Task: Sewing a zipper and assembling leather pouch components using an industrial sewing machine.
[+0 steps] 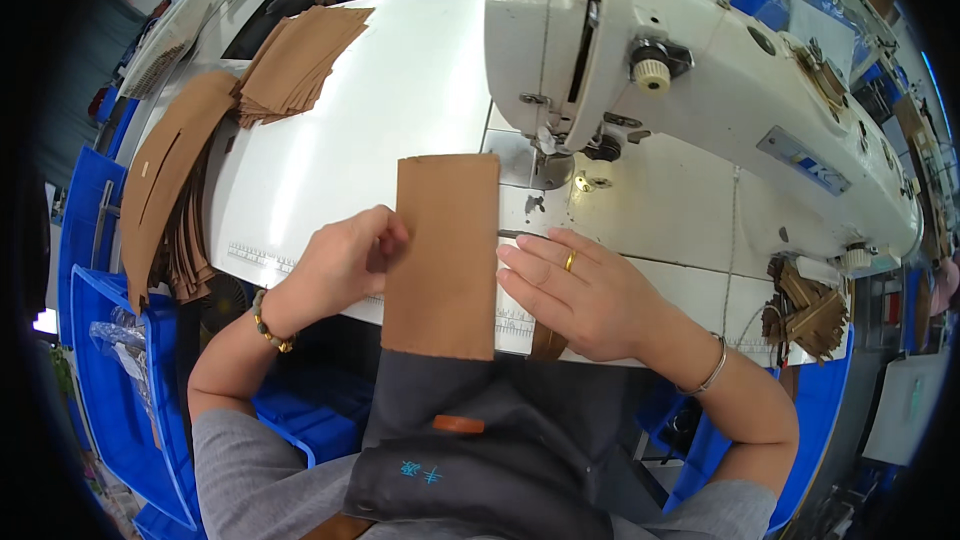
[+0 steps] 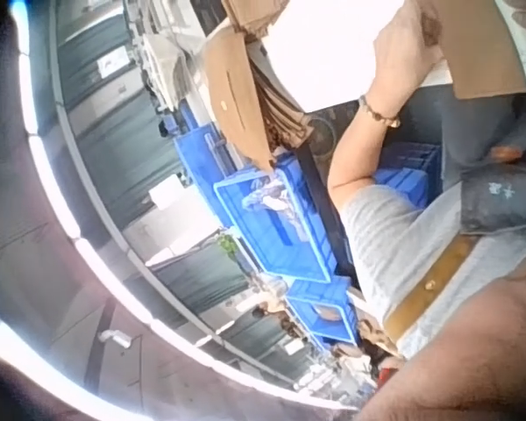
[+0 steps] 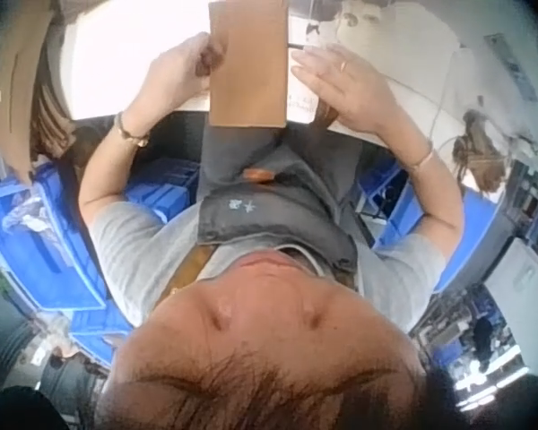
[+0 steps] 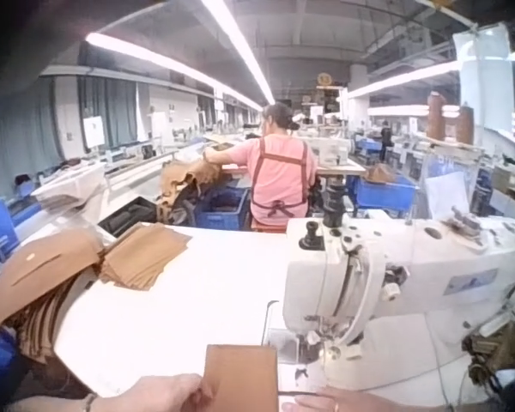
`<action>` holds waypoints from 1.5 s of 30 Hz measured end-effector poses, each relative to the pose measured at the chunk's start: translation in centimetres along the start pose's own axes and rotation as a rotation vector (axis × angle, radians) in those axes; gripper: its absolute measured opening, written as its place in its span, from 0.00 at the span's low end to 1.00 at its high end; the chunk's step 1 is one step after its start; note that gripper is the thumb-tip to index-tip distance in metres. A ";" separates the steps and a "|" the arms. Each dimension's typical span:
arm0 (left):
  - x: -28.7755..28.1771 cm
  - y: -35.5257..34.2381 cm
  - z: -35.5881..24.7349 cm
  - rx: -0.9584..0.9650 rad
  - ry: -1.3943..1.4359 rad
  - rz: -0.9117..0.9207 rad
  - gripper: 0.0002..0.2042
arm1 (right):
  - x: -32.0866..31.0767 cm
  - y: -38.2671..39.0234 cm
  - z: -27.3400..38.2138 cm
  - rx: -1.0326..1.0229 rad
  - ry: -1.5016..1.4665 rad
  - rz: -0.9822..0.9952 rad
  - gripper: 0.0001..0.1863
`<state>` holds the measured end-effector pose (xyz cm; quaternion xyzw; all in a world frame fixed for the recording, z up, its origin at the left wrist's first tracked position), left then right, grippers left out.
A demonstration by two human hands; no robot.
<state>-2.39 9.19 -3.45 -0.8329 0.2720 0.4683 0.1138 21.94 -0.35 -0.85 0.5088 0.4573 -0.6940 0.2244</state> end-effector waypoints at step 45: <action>0.9 -11.9 -6.1 0.223 -0.241 -0.354 0.03 | 1.6 1.6 -4.8 0.133 0.031 0.134 0.27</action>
Point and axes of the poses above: each hand's wrist, its own y-axis away from the middle knuckle, its own x-axis out of the palm, z = x × y, the point moved 6 cm from there along -y, towards the middle knuckle, and after that the axes turned 5 degrees about -x, right-handed, at the moved point
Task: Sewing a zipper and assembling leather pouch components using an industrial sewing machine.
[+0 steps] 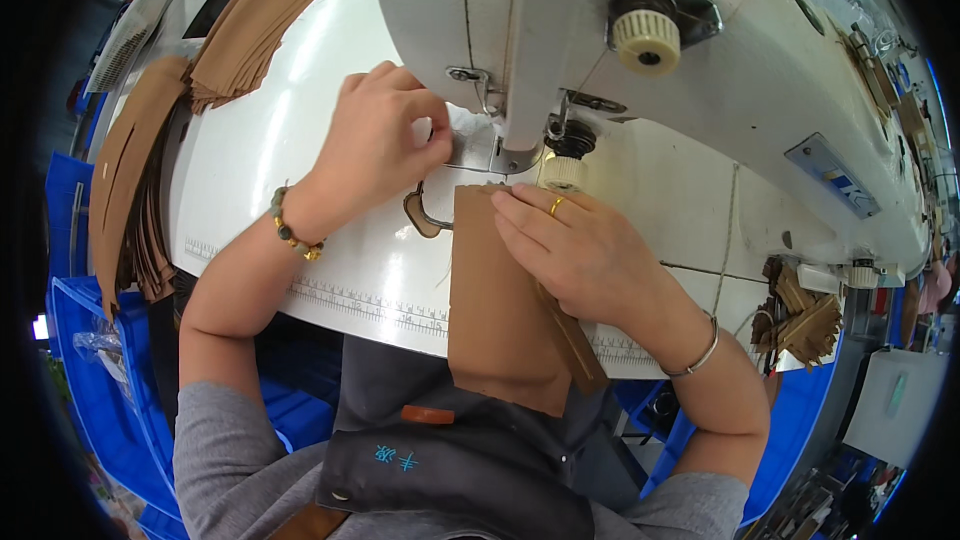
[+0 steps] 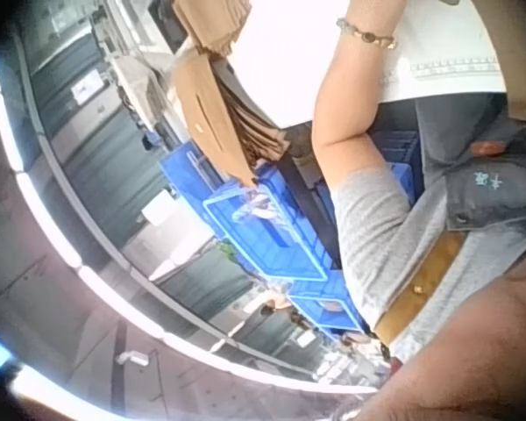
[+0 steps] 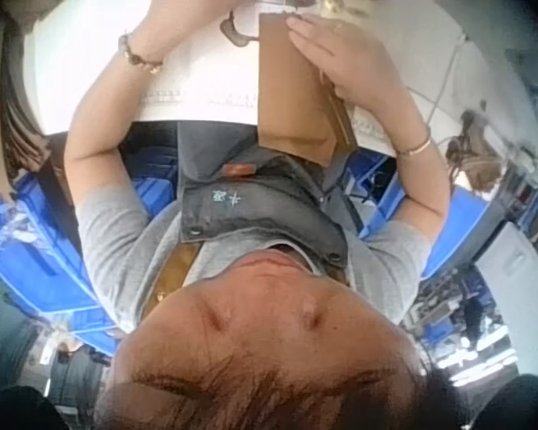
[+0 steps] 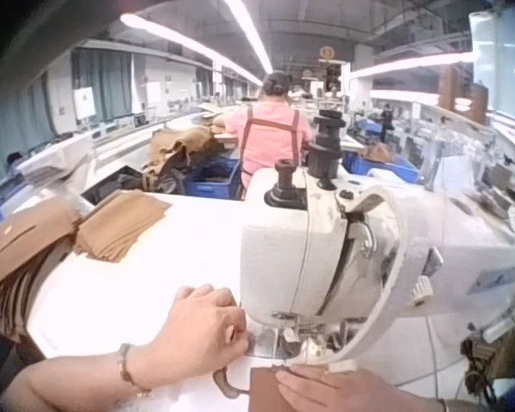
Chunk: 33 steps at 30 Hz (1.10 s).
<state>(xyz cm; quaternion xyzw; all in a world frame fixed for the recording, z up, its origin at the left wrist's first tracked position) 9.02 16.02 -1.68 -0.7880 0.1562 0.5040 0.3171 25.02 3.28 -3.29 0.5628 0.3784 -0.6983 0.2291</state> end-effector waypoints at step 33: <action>0.1 8.4 0.0 -0.729 1.369 0.997 0.23 | 1.0 -0.2 -0.8 0.112 0.076 -0.141 0.23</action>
Point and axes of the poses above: each hand's wrist, its own y-axis away from the middle knuckle, its own x-axis out of the palm, z = x × y, the point moved 6 cm from there along -y, towards the middle knuckle, and after that the axes turned 5 degrees about -x, right-handed, at the moved point
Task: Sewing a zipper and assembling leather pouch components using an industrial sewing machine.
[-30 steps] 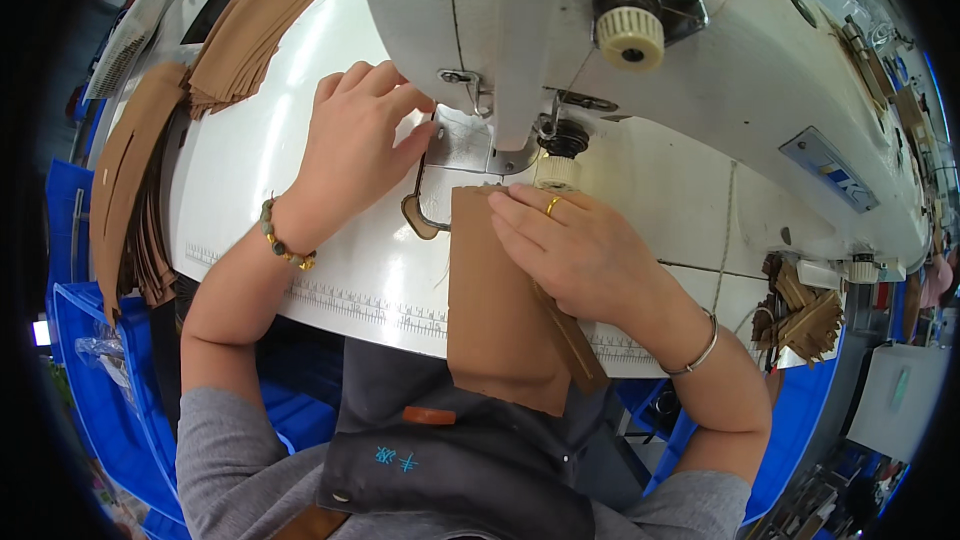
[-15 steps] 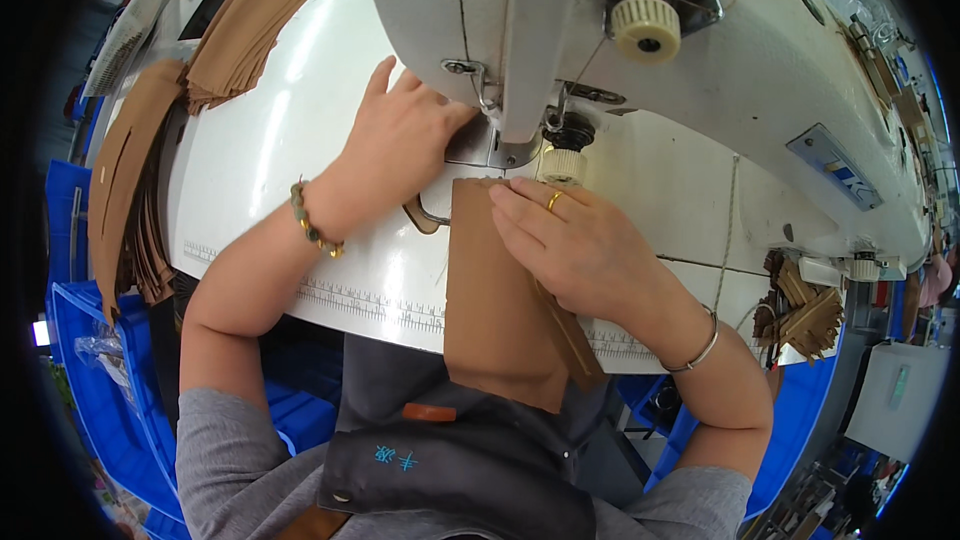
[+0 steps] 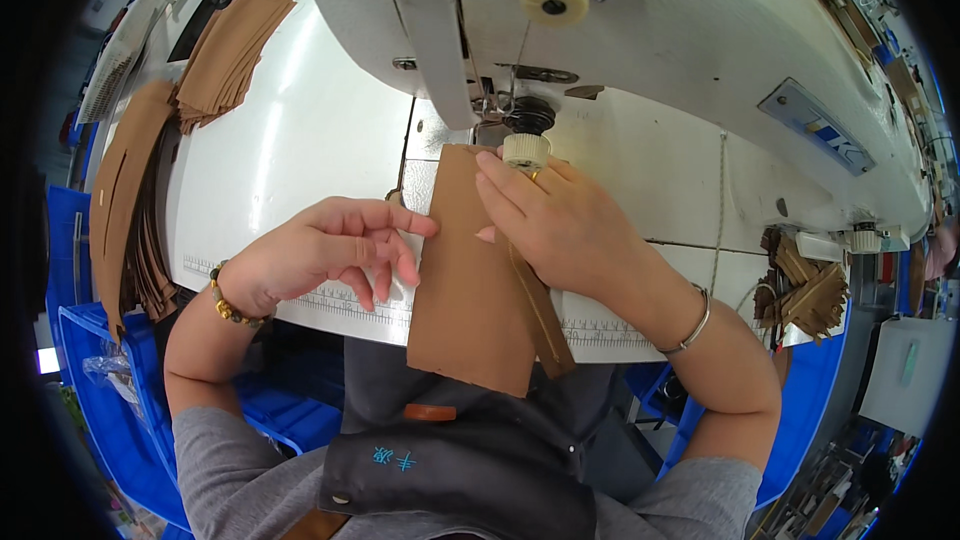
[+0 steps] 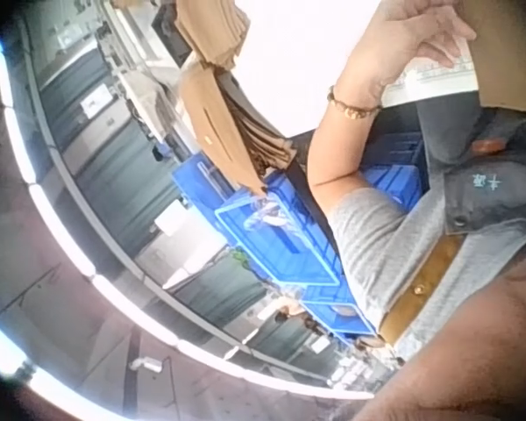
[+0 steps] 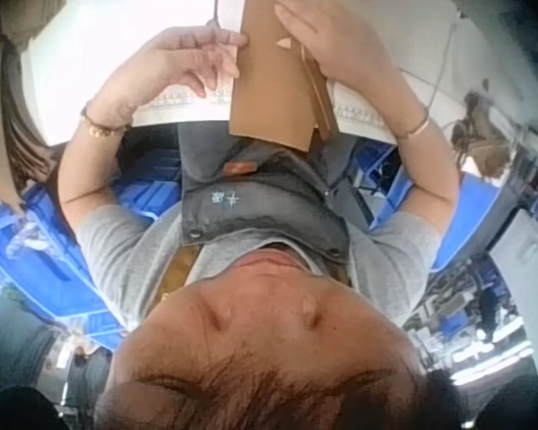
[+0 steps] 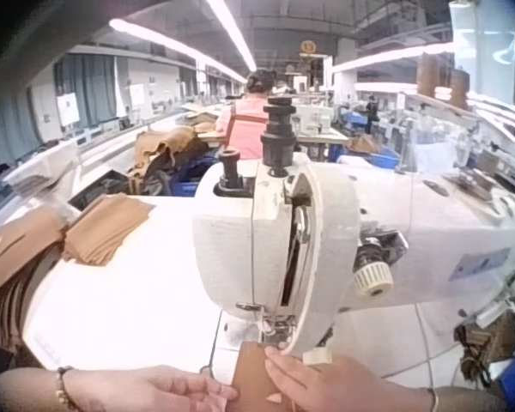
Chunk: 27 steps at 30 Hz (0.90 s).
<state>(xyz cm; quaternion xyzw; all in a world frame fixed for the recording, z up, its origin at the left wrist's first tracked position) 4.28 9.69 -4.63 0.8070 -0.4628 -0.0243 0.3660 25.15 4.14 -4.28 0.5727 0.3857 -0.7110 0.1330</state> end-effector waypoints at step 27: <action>3.6 -2.7 -1.8 0.856 -1.555 -0.719 0.26 | -0.5 0.3 -0.1 -0.040 0.136 -0.039 0.22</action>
Point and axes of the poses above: each hand's wrist, its own y-axis away from the middle knuckle, its own x-axis out of the palm, z = x × y, the point moved 6 cm from there along -y, towards the middle knuckle, and after that the axes turned 5 degrees about -x, right-handed, at the moved point
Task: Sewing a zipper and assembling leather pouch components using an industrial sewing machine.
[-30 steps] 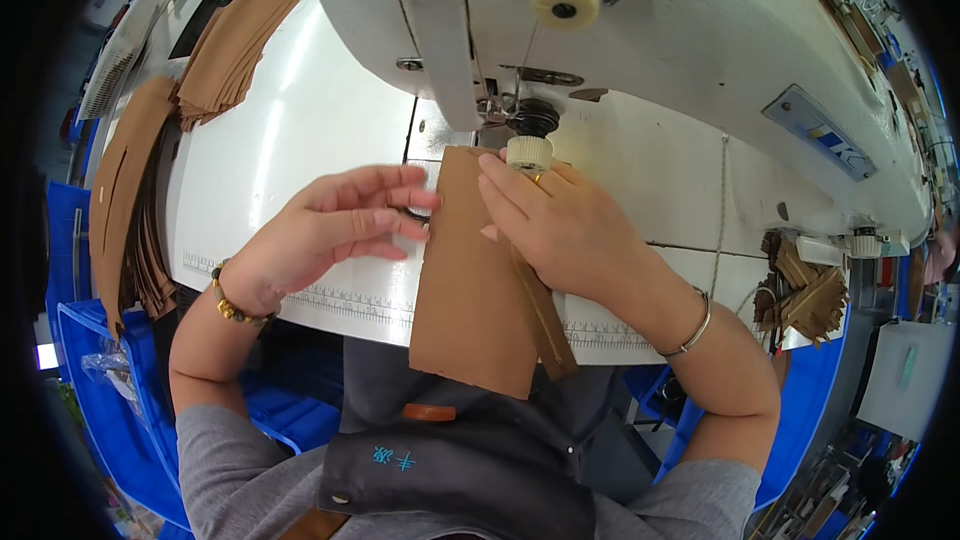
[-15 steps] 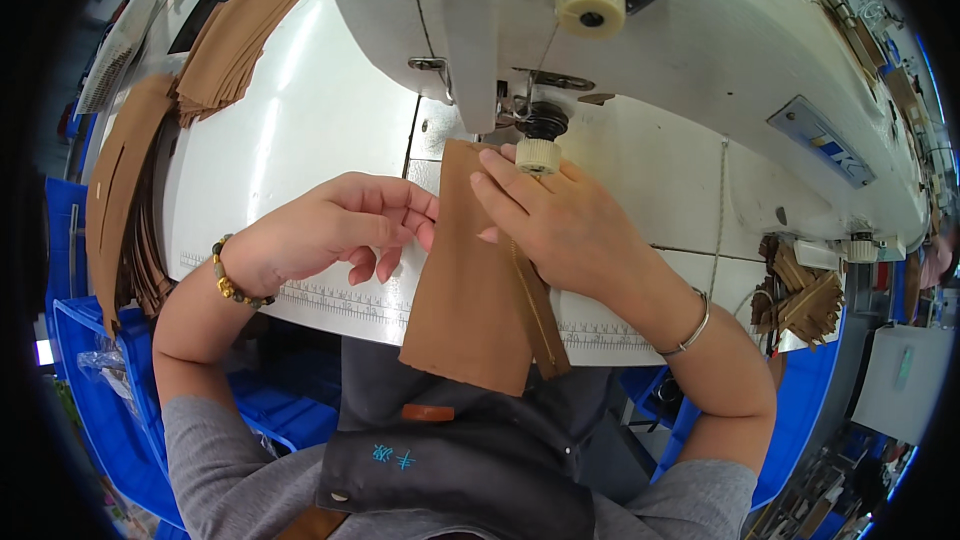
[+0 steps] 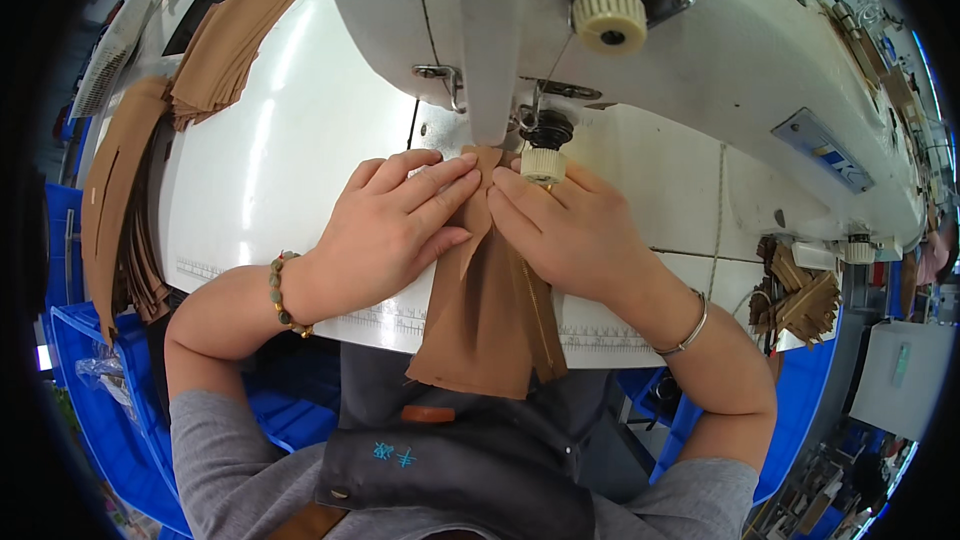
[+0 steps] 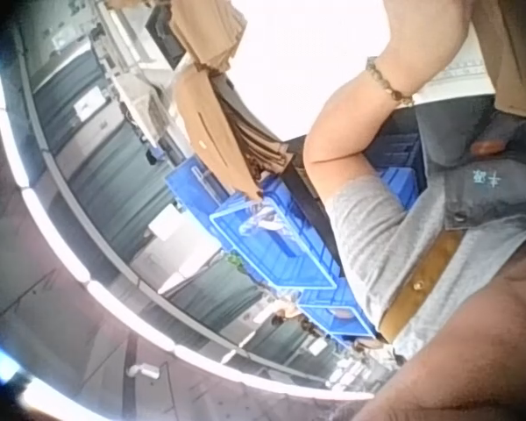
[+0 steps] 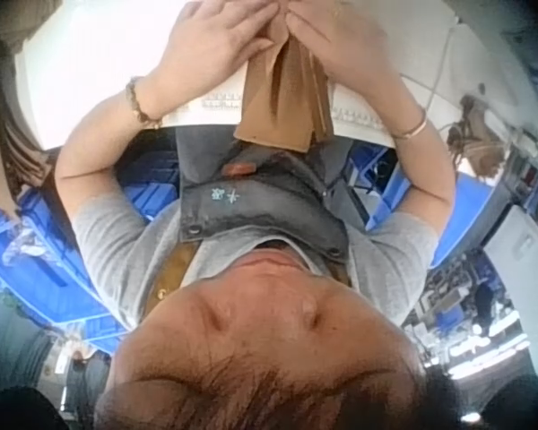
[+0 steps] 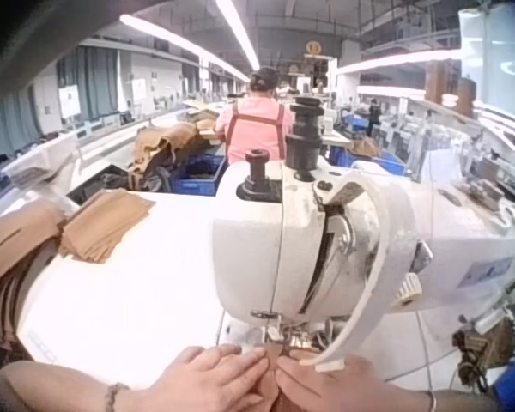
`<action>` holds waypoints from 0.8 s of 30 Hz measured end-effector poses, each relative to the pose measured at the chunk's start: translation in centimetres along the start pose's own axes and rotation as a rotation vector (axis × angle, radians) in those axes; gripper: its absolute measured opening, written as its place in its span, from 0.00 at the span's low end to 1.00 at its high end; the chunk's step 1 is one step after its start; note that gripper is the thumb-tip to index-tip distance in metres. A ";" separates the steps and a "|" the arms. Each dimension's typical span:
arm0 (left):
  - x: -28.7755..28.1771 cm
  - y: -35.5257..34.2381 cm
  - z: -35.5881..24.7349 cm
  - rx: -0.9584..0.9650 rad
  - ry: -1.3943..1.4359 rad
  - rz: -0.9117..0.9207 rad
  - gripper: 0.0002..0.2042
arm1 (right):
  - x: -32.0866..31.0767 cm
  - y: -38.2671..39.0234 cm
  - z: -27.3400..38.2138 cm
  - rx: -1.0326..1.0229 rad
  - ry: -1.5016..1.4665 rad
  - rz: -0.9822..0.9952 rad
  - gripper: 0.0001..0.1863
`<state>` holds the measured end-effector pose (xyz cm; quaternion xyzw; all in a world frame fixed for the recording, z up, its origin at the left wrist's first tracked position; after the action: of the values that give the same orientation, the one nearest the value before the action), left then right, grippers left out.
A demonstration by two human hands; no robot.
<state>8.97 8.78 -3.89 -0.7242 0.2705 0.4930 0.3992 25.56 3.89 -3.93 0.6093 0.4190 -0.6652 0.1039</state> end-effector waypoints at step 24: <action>-0.2 -0.6 -0.3 0.041 -0.169 0.061 0.33 | 0.5 -0.8 0.0 0.031 -0.001 0.041 0.20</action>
<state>9.52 8.89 -3.49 -0.6631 0.2678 0.5586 0.4201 24.95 4.58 -4.02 0.6189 0.3960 -0.6697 0.1081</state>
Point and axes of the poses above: each hand's wrist, its own y-axis away from the middle knuckle, its own x-axis out of the palm, z = x × y, the point moved 6 cm from there along -y, towards the middle knuckle, and after that the axes turned 5 degrees about -x, right-handed, at the moved point
